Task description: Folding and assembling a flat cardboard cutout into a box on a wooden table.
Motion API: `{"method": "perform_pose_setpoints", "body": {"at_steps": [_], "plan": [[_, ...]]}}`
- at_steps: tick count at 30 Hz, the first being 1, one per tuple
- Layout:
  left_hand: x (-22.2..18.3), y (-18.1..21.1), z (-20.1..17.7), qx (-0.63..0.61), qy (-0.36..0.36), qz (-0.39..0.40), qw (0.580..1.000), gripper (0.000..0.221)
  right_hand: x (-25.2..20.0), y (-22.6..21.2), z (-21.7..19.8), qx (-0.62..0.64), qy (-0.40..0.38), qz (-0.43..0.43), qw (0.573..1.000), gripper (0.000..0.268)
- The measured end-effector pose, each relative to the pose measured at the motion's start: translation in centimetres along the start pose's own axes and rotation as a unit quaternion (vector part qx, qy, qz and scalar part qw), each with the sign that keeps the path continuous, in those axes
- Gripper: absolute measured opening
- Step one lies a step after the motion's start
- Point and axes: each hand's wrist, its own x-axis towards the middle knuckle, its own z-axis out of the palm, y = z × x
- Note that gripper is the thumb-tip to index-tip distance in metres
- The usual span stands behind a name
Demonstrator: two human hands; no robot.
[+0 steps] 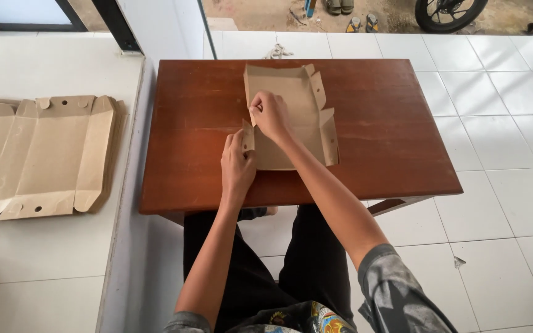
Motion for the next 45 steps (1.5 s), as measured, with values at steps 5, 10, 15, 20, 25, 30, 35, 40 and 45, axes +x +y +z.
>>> {"method": "perform_pose_setpoints", "body": {"at_steps": [5,10,15,20,25,30,35,40,45], "plan": [[2.0,-2.2,1.8,-0.084,0.080,0.055,0.992,0.054,-4.3,-4.1,-2.6,0.121,0.133,-0.011,0.984,0.005],[3.5,-2.5,1.9,-0.078,0.119,0.084,0.986,0.024,-5.2,-2.2,-0.9,0.160,0.121,0.043,0.979,0.007],[6.3,-3.2,0.6,-0.214,0.063,-0.012,0.975,0.020,-5.2,0.8,0.6,0.208,0.100,0.036,0.972,0.017],[5.9,-2.6,0.5,-0.318,0.051,-0.001,0.947,0.014,-5.9,1.2,1.0,0.210,0.090,0.080,0.970,0.043],[5.8,-3.6,0.7,-0.278,0.066,0.057,0.957,0.009,-6.7,1.6,1.2,0.225,0.061,0.075,0.969,0.039],[5.6,-4.0,0.6,-0.252,0.077,0.095,0.960,0.009,-7.0,1.6,1.0,0.241,0.033,0.063,0.968,0.034],[5.0,-3.3,0.4,-0.212,0.097,0.131,0.964,0.006,-7.5,2.2,0.5,0.256,0.014,0.058,0.965,0.030],[4.2,-2.4,0.0,-0.209,0.083,0.163,0.961,0.005,-8.0,2.9,-0.7,0.270,-0.003,0.047,0.962,0.025],[4.2,-2.5,0.1,-0.212,0.086,0.182,0.956,0.006,-8.1,2.7,-1.4,0.285,-0.025,0.037,0.957,0.021]]}}
